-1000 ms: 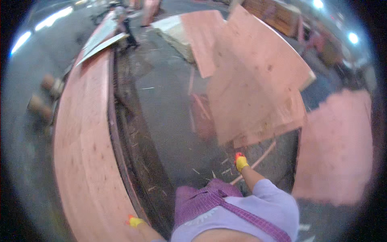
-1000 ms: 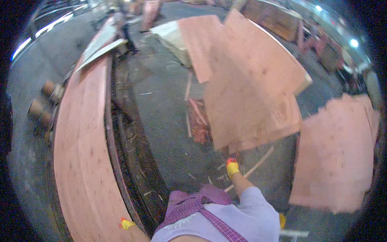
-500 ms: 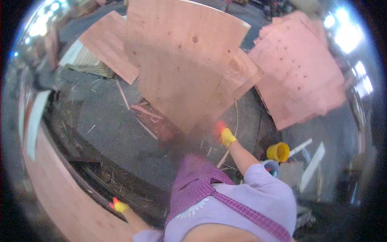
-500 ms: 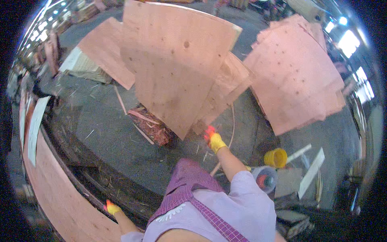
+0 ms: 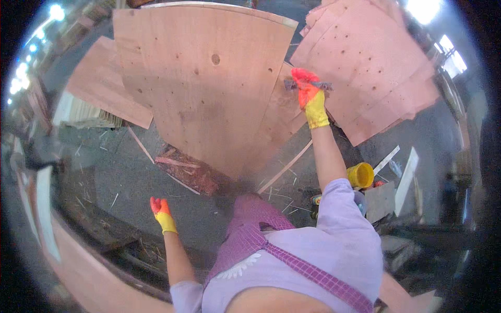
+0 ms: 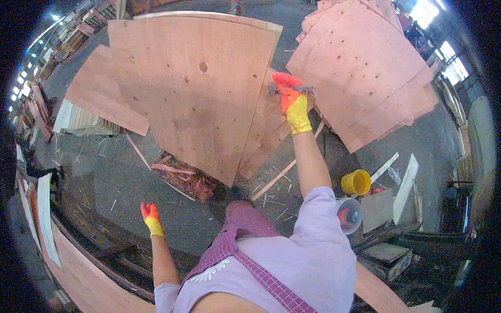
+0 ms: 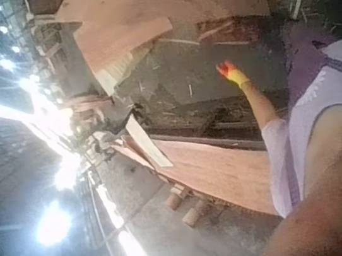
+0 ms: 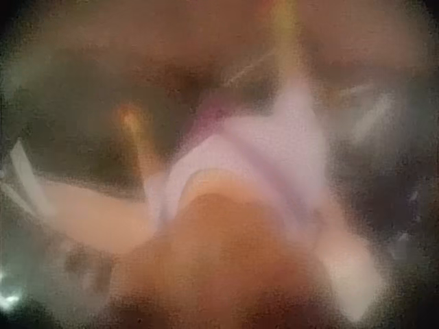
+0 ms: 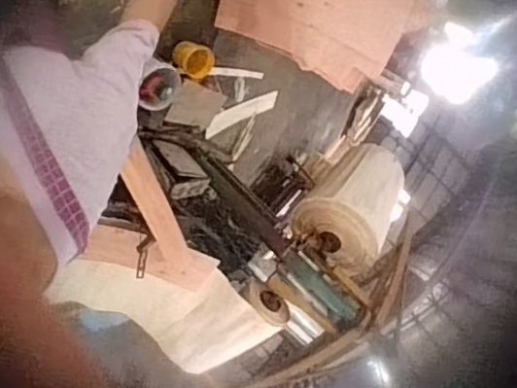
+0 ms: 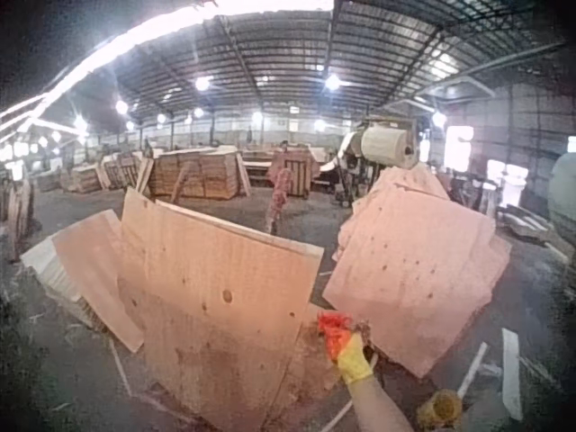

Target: The person places thin wood veneer sheets onto a larger substrate one by one by hand, aligning the edges and pressing them down to secure the application.

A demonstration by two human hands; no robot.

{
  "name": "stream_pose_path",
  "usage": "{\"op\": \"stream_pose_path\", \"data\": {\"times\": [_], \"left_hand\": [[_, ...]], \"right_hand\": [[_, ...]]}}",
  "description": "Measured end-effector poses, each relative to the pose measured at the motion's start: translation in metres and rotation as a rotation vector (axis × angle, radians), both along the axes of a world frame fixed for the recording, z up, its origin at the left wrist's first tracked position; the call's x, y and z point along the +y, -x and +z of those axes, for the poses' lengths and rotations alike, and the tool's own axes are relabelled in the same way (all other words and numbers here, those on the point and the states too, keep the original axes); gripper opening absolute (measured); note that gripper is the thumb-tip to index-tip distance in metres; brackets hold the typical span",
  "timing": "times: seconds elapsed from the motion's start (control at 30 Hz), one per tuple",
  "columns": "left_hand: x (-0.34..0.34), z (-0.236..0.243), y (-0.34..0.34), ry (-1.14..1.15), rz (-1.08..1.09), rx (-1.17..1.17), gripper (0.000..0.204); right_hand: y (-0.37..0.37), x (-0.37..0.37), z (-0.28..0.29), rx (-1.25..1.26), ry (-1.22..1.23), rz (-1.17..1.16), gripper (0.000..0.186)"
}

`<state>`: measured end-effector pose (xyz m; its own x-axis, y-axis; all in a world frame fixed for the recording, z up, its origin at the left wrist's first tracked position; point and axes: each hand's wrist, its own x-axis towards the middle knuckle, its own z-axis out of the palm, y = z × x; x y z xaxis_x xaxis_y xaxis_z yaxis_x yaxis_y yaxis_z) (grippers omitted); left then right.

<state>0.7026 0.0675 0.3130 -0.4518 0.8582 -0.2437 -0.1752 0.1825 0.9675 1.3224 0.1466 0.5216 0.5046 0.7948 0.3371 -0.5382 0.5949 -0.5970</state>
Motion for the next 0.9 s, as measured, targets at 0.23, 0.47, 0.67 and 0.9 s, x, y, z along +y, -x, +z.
{"op": "stream_pose_path", "data": {"times": [0.23,0.47,0.67,0.9], "left_hand": [[0.041,-0.015,-0.013,-0.006,-0.043,-0.038,0.065],[0.017,-0.042,-0.013,0.127,-0.081,-0.003,0.063],[-0.011,-0.033,0.013,0.189,-0.053,-0.011,0.063],[-0.165,-0.091,0.097,0.384,0.045,0.014,0.063]], "right_hand": [[-0.003,0.033,0.007,-0.018,0.038,0.002,0.032],[0.026,0.046,0.009,-0.125,0.109,-0.121,0.028],[0.03,0.075,0.01,-0.071,0.089,-0.222,0.034],[0.006,0.079,-0.005,-0.113,0.125,-0.292,0.032]]}}
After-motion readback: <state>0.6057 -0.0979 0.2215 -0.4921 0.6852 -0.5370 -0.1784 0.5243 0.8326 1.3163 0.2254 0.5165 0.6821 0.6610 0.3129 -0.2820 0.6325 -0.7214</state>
